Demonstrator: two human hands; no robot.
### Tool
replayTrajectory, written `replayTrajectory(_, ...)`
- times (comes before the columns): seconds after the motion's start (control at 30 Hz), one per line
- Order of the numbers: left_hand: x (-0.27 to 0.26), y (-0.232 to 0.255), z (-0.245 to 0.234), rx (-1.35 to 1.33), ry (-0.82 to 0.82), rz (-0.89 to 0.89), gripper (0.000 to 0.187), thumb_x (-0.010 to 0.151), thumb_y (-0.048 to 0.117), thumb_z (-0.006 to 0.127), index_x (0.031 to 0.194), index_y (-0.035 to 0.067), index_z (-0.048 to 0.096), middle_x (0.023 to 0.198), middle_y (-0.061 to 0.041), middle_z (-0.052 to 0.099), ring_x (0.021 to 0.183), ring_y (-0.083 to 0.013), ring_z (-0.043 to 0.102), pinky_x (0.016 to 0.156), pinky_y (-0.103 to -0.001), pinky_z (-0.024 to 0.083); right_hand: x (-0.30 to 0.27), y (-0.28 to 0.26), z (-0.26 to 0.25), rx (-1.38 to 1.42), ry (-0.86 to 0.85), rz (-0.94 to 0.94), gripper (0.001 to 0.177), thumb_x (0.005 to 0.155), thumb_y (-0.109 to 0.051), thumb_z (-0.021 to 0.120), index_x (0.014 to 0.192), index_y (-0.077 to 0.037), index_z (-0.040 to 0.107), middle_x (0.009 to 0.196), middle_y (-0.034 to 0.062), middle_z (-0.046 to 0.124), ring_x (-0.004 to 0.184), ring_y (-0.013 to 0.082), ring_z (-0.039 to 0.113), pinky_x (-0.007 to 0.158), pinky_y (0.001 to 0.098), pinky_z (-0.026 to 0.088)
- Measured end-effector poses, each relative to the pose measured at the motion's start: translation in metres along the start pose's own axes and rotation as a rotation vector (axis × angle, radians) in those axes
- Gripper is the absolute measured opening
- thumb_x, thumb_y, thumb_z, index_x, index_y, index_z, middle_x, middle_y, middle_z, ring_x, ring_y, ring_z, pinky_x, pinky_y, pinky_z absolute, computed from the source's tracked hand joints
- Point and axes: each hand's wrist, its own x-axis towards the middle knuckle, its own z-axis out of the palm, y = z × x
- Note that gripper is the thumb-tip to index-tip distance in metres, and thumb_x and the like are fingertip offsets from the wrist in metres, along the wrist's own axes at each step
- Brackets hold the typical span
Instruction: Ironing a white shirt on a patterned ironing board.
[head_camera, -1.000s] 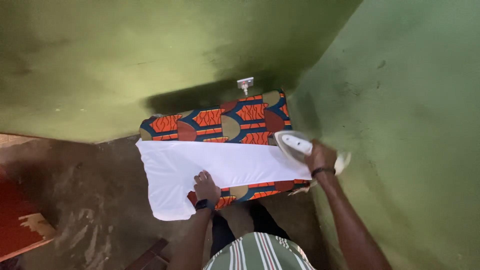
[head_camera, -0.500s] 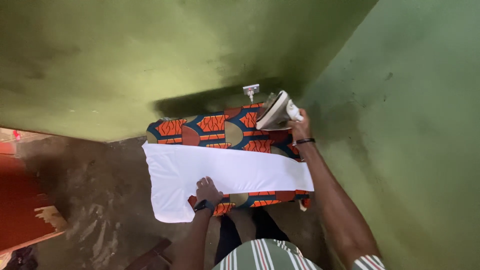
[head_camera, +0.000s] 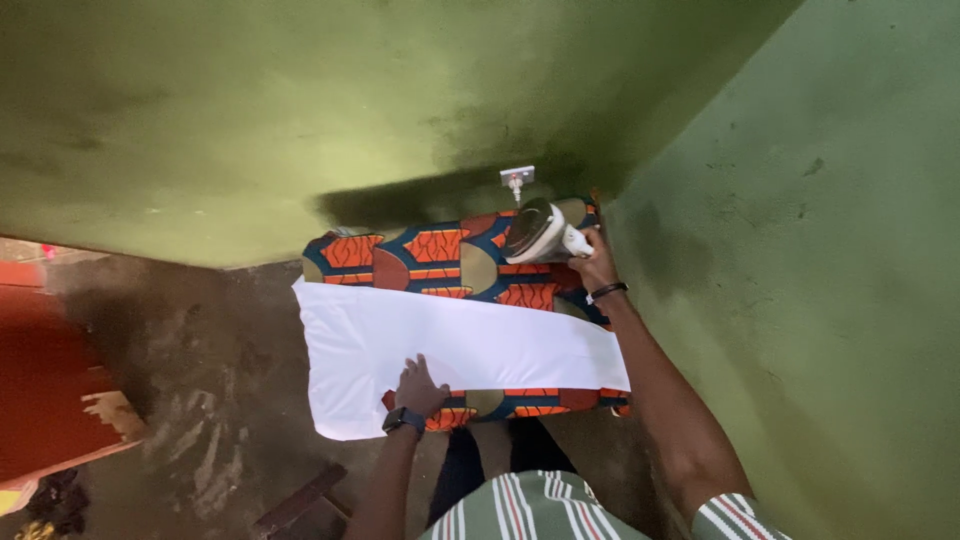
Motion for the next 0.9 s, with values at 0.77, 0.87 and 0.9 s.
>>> replayTrajectory(0.77, 0.167, -0.158, -0.167, 0.473, 0.208, 0.479, 0.033, 0.089, 0.011, 0.061, 0.121, 0.007, 0.062, 0.130, -0.018, 0.062, 0.119, -0.0338, 0.064, 0.099, -0.046, 0.052, -0.180, -0.039, -0.009, -1.714, -0.573, 0.294, 0.055, 0.080, -0.045, 0.079, 0.129, -0.025, 0.067, 0.131, 0.0041, 0.064, 0.129, 0.0224, 0.056, 0.117, 0.0469, 0.035)
replayTrajectory(0.87, 0.173, -0.202, -0.156, 0.435, 0.191, 0.514, 0.033, 0.081, 0.007, 0.063, 0.114, 0.011, 0.065, 0.131, -0.015, 0.062, 0.111, -0.0337, 0.065, 0.088, -0.047, 0.054, -0.197, -0.049, -0.008, -1.749, -0.633, 0.318, 0.040, 0.087, -0.039, 0.073, 0.124, -0.023, 0.070, 0.116, 0.0031, 0.074, 0.113, 0.0195, 0.068, 0.111, 0.0423, 0.043)
replayTrajectory(0.9, 0.177, -0.222, -0.149, 0.427, 0.190, 0.512, 0.034, 0.077, 0.005, 0.064, 0.110, 0.013, 0.067, 0.132, -0.013, 0.062, 0.109, -0.0332, 0.065, 0.084, -0.048, 0.055, -0.203, -0.051, -0.005, -1.768, -0.633, 0.332, 0.037, 0.086, -0.035, 0.073, 0.121, -0.021, 0.070, 0.113, 0.0018, 0.074, 0.108, 0.0183, 0.070, 0.105, 0.0429, 0.046)
